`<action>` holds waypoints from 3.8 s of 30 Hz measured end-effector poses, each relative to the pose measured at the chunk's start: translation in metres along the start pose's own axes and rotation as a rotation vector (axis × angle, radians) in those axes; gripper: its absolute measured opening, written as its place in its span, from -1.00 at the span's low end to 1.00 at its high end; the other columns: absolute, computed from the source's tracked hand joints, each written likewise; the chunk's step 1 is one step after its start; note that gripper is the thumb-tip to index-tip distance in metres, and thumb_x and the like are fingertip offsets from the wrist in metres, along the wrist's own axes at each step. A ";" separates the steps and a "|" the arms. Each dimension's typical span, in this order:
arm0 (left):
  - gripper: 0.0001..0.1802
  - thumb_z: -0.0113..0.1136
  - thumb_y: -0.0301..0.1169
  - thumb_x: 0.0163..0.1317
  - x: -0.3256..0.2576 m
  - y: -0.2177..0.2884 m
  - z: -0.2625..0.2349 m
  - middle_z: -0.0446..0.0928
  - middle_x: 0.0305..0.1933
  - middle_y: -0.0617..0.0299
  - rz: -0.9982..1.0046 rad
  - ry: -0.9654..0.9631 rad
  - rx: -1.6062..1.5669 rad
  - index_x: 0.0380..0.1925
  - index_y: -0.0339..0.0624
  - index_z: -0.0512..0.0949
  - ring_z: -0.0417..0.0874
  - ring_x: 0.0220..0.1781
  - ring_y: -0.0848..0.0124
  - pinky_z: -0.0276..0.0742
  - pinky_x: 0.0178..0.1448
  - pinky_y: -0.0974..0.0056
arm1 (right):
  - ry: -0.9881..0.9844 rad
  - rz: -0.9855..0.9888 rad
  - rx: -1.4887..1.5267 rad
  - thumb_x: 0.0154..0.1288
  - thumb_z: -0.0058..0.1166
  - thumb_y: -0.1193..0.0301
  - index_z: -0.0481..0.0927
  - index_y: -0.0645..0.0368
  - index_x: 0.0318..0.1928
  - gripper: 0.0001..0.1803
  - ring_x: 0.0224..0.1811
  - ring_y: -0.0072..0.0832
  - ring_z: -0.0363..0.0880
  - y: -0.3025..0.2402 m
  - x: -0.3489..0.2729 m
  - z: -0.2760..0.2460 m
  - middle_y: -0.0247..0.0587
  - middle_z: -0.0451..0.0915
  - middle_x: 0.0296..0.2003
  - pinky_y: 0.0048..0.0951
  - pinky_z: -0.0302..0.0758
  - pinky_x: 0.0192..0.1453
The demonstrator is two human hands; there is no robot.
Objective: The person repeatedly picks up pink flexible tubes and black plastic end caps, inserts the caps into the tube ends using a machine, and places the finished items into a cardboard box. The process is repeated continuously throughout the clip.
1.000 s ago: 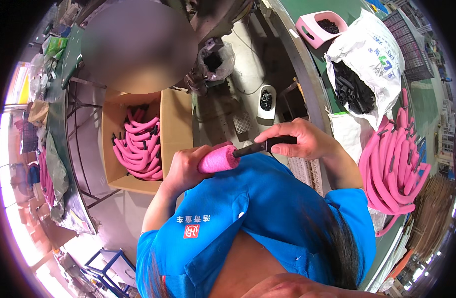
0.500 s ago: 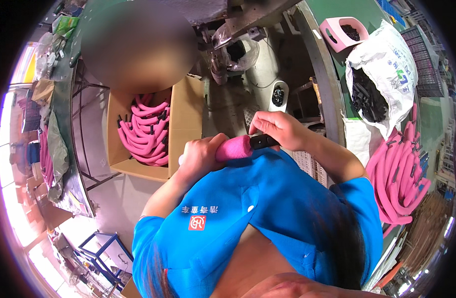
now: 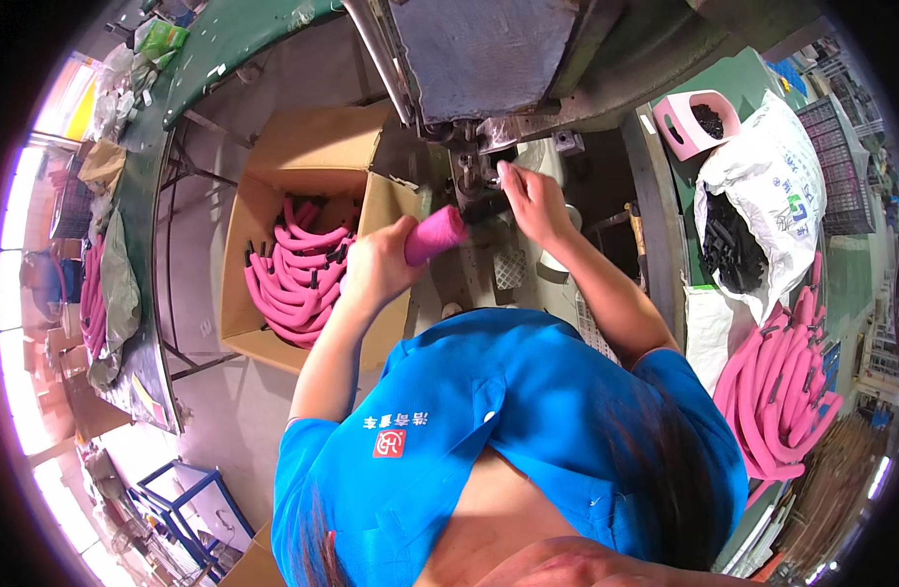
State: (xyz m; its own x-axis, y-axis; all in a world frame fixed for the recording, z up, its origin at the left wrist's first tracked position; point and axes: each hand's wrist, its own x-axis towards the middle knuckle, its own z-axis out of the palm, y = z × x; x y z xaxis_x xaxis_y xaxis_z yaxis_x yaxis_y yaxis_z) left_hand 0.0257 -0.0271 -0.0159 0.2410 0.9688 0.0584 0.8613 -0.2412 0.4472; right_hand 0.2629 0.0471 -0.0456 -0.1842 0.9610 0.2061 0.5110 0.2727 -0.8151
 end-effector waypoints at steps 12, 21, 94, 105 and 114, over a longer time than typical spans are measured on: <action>-0.75 0.23 -0.37 -0.06 0.013 -0.033 0.002 0.55 -0.50 -0.01 0.056 -0.053 0.009 -0.33 -0.08 0.46 0.61 -0.36 -0.02 0.51 -0.28 -0.02 | -0.017 -0.001 -0.376 0.38 -0.16 0.19 0.48 0.25 -0.10 -0.64 -0.03 -0.23 0.50 0.147 0.099 0.074 -0.13 0.54 -0.09 -0.15 0.44 0.00; -0.64 0.41 -0.23 -0.12 -0.022 -0.028 0.000 0.58 -0.47 0.05 -0.142 -0.088 -0.103 -0.35 -0.05 0.47 0.62 -0.34 0.01 0.51 -0.27 0.04 | -0.096 0.256 0.122 0.40 -0.18 0.05 0.25 0.28 0.28 -0.36 0.27 -0.23 0.30 0.196 0.104 0.093 0.04 0.32 0.25 -0.23 0.28 0.29; -0.51 0.26 -0.24 -0.19 0.078 -0.036 -0.006 0.63 -0.24 -0.04 -0.065 -0.278 -0.005 -0.13 -0.08 0.59 0.65 -0.14 0.03 0.56 -0.02 0.07 | 0.178 0.504 0.440 0.37 -0.15 0.00 0.39 0.24 -0.63 -0.41 -0.64 -0.53 0.36 0.041 0.043 0.037 -0.32 0.40 -0.69 -0.35 0.30 -0.51; -0.54 0.27 -0.23 -0.17 0.079 -0.033 -0.007 0.64 -0.28 -0.04 -0.064 -0.260 0.055 -0.17 -0.08 0.61 0.66 -0.18 0.04 0.58 -0.05 0.06 | 0.156 0.439 0.366 0.37 -0.21 0.02 0.44 0.28 -0.60 -0.41 -0.61 -0.44 0.46 0.052 0.048 0.040 -0.20 0.48 -0.67 -0.31 0.32 -0.49; -0.59 0.27 -0.29 -0.17 0.067 -0.020 -0.045 0.61 -0.31 -0.10 0.093 -0.201 -0.004 -0.24 -0.18 0.56 0.63 -0.18 -0.02 0.55 -0.10 0.05 | 0.122 0.397 0.408 0.40 -0.10 0.12 0.43 0.30 -0.46 -0.53 -0.51 -0.61 0.37 0.022 0.044 0.016 -0.32 0.44 -0.55 -0.39 0.39 -0.42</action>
State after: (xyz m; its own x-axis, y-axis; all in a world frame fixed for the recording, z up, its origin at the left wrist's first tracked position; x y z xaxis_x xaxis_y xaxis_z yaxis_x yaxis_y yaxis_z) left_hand 0.0048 0.0448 0.0191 0.4037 0.9115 -0.0791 0.8294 -0.3282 0.4521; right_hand 0.2526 0.0946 -0.0631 0.0659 0.9909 -0.1170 0.1517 -0.1258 -0.9804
